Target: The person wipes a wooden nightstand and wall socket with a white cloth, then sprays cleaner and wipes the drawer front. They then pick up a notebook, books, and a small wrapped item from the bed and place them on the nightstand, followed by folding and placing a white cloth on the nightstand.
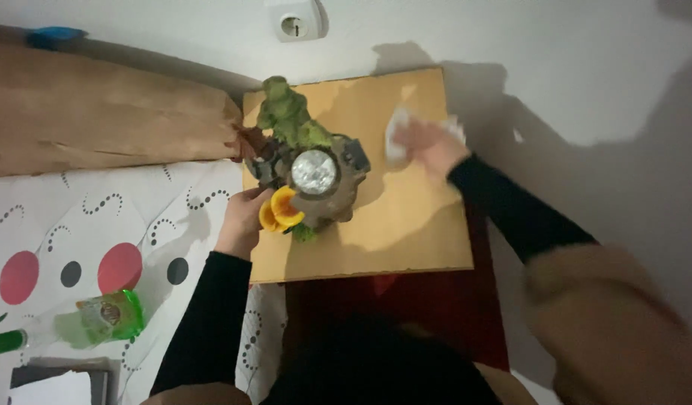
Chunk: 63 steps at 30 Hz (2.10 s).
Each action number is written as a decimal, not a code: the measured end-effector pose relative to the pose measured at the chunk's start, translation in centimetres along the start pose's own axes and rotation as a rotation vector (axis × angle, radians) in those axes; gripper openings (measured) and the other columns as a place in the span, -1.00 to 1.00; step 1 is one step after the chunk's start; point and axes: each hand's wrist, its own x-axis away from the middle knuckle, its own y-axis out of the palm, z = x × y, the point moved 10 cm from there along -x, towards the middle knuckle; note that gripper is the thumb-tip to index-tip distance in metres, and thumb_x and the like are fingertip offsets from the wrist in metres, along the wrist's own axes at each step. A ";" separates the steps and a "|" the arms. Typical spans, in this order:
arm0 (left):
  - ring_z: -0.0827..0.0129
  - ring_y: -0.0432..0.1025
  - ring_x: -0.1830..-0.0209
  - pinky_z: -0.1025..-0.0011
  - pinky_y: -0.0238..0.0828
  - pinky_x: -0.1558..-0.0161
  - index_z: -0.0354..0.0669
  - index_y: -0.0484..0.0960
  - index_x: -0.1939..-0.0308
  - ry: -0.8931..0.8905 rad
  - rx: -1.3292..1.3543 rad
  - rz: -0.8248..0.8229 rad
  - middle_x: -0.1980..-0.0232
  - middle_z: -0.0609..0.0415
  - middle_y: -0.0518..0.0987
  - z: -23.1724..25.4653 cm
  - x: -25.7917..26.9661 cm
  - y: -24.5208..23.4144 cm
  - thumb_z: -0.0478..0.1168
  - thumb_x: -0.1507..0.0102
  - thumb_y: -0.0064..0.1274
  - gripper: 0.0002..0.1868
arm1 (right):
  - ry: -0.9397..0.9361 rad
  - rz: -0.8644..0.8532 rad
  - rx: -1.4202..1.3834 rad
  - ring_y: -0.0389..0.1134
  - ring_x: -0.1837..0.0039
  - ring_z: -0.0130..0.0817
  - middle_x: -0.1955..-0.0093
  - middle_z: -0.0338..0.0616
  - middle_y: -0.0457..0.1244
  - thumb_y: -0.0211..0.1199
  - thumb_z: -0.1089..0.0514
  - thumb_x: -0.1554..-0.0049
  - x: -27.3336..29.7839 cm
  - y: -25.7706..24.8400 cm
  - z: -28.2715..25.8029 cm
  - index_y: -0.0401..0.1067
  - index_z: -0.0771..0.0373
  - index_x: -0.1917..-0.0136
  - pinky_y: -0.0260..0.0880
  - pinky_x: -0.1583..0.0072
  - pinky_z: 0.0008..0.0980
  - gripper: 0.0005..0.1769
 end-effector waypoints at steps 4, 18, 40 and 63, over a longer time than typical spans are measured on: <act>0.14 0.58 0.36 0.33 0.55 0.42 -0.28 0.77 0.17 0.030 0.014 0.024 0.41 -0.13 0.61 4.2 1.0 3.4 0.03 -0.10 0.23 -0.56 | 0.253 0.093 0.114 0.19 -0.53 -0.19 -0.42 -0.31 0.25 -0.01 -0.03 -0.41 -5.2 -2.9 10.3 0.32 -0.16 -0.49 0.09 -0.54 -0.15 -0.59; -0.47 0.47 -0.10 -0.11 0.60 0.00 -0.71 0.40 -0.19 -0.129 0.596 -0.065 -0.15 -0.59 0.46 13.9 6.5 19.1 -0.14 -0.13 0.31 -0.25 | 0.349 0.226 0.311 0.28 -0.43 0.07 -0.48 -0.27 0.21 0.12 -0.08 -0.24 15.0 -2.7 -6.6 0.17 -0.39 -0.57 0.52 -0.11 -0.05 -0.36; -0.32 0.40 -0.28 -0.04 0.57 -0.12 -0.50 0.20 -0.41 -0.135 0.667 -0.205 -0.29 -0.52 0.31 14.9 9.5 19.4 -0.13 -0.27 0.28 -0.19 | 0.319 0.672 0.401 0.23 -0.42 0.29 -0.42 0.33 0.15 0.11 0.29 -0.27 7.0 -26.3 -17.8 0.29 0.33 -0.50 0.22 -0.39 0.10 -0.48; -0.35 0.14 -0.50 0.01 0.28 -0.41 -0.35 -0.14 -0.59 -0.164 0.912 -0.299 -0.58 -0.39 0.03 18.2 10.2 25.9 -0.15 -0.35 0.14 -0.07 | 0.619 0.591 0.417 0.27 -0.34 0.13 -0.39 0.02 0.20 0.26 0.18 -0.29 7.0 -27.3 -10.6 0.48 0.19 -0.37 0.28 -0.29 -0.07 -0.62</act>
